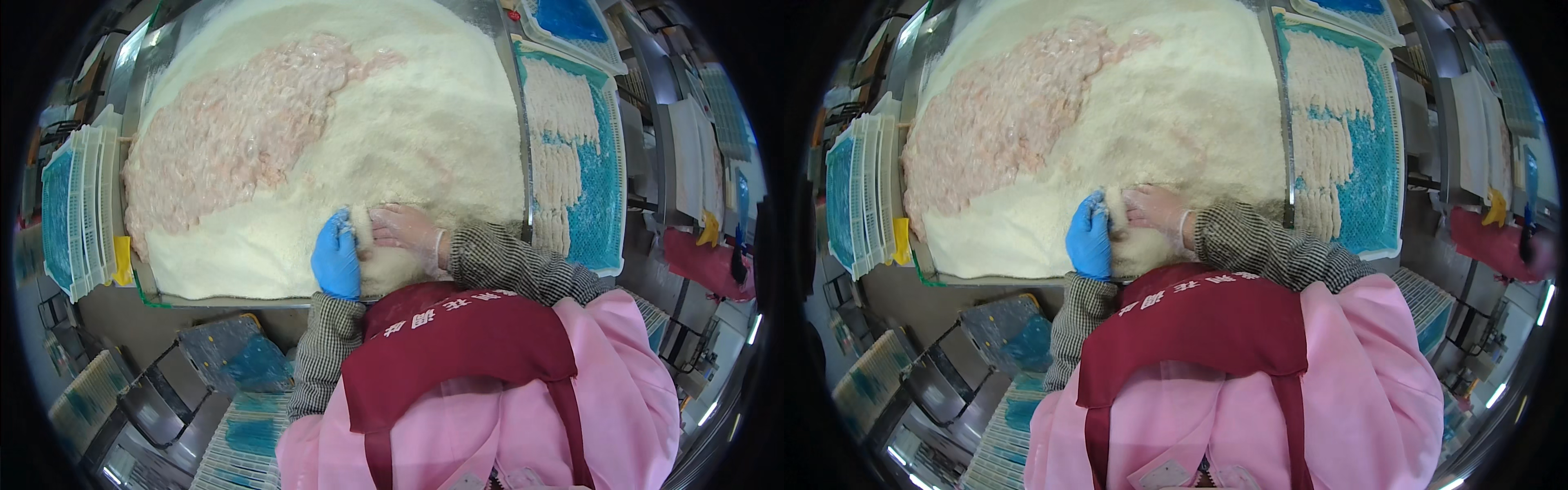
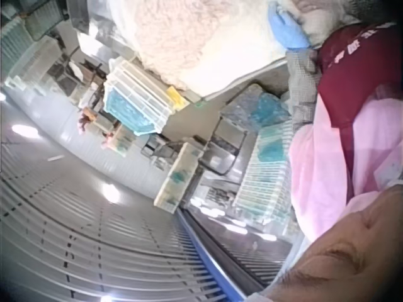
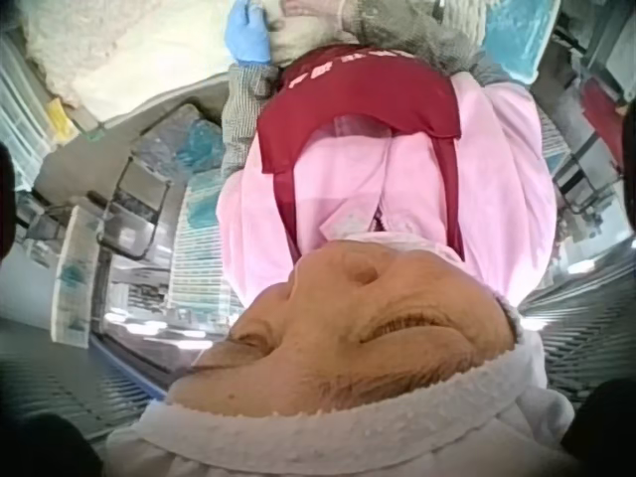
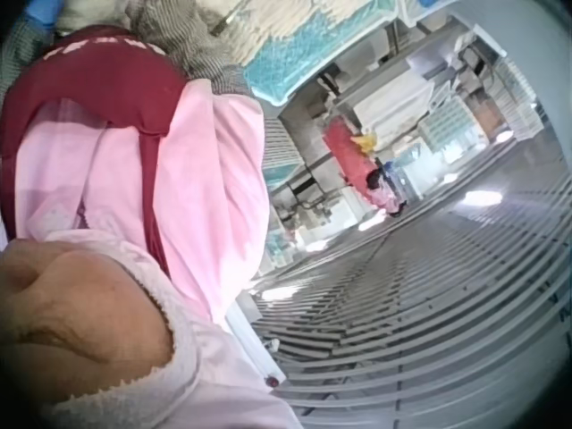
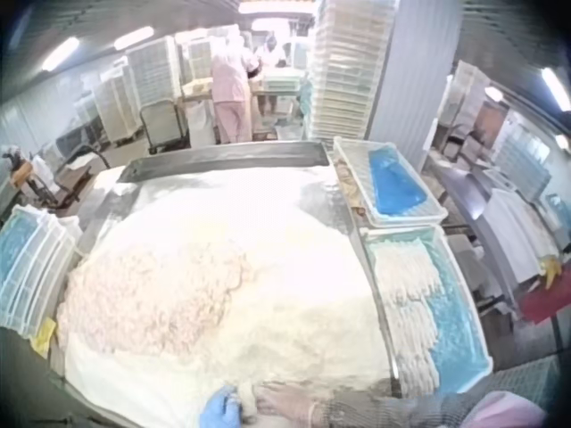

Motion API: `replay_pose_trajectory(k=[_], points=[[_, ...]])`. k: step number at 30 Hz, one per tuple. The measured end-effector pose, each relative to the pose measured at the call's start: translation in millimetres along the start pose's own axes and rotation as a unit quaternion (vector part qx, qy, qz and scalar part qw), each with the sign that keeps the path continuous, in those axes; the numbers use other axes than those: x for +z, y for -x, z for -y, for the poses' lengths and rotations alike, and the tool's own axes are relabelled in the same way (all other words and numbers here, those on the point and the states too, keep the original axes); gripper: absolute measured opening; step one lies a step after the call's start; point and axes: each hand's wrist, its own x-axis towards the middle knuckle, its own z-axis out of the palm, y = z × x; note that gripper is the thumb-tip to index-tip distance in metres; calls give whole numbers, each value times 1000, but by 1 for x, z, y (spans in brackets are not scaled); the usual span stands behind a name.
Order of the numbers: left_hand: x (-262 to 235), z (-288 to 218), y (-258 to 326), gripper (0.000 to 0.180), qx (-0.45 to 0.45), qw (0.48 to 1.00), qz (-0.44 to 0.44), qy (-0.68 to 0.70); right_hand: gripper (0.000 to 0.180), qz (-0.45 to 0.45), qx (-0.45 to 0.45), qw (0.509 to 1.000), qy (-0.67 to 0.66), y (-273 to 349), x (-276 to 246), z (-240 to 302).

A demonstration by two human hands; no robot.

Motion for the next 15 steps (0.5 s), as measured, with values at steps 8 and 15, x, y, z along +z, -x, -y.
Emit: replay_pose_trajectory(k=[8,15], points=[[71,-19,16,62,123,991,-41,-15,51,105,-97,980,-137,40,33,30],[58,-47,-33,62,192,970,4,-152,57,163,-108,939,-282,35,27,28]])
